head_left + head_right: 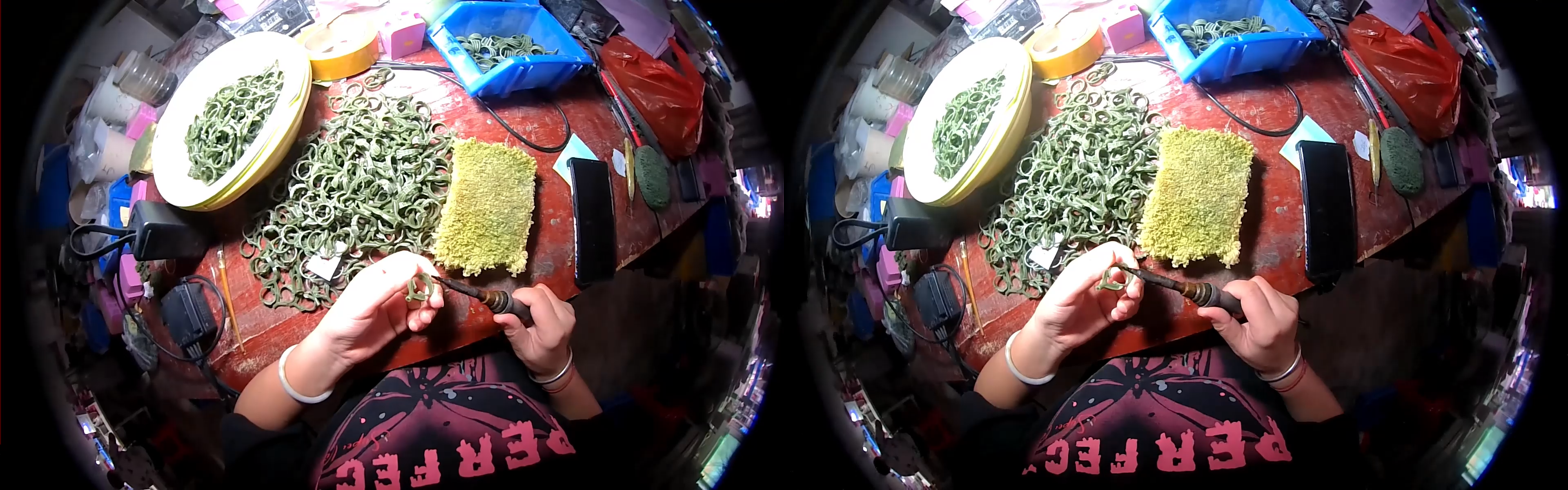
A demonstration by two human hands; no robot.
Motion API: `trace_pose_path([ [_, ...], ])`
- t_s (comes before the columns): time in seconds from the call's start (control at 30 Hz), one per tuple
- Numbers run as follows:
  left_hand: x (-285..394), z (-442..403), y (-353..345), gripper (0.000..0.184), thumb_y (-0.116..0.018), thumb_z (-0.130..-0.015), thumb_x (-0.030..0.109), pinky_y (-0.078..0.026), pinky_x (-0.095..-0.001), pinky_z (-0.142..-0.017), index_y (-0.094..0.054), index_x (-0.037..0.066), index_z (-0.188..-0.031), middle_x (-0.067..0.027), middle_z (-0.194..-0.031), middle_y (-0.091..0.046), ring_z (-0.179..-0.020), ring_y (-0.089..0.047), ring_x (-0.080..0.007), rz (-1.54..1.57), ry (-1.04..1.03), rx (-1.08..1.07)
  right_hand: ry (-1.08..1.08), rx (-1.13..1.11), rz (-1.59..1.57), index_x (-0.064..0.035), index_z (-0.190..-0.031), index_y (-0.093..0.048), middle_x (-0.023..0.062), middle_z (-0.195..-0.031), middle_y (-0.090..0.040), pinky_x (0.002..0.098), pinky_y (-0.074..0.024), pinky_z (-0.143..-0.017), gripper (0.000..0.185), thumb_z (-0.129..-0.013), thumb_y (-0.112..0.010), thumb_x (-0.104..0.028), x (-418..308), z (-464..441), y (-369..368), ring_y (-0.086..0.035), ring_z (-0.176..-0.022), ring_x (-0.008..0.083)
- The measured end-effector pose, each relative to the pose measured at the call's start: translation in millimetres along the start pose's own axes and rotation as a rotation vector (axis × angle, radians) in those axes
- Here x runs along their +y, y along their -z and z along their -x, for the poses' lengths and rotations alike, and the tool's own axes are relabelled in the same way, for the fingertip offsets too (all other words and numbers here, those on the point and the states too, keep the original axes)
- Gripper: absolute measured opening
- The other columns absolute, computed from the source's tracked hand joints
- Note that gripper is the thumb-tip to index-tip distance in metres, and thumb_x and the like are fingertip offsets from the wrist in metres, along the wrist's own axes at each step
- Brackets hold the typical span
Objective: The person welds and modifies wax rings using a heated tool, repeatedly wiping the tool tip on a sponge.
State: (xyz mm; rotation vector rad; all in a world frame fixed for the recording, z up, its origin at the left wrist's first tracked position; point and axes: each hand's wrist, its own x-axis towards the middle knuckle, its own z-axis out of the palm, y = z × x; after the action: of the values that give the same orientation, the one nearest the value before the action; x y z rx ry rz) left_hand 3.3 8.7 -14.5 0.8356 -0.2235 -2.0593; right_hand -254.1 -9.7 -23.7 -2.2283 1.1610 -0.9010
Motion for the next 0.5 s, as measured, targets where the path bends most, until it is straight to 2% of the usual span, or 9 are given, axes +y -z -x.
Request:
trace_pose_path([
  [0.5, -0.9, -0.6, -0.2, 0.027, -0.053, -0.104, 0.029, -0.044, -0.0282, -0.061, -0.057, 0.003, -0.107, -0.0109, -0.086, -0.063, -0.067, -0.053, -0.0156, -0.026, -0.011, -0.004, -0.001, -0.035, 0.002, -0.0024, -0.085, -0.061, 0.0068, -0.069, -0.057, 0.0337, -0.0442, -0.049, 0.035, -0.085, -0.080, -0.032, -0.8, -0.8, 0.8, -0.057, -0.054, 0.0240],
])
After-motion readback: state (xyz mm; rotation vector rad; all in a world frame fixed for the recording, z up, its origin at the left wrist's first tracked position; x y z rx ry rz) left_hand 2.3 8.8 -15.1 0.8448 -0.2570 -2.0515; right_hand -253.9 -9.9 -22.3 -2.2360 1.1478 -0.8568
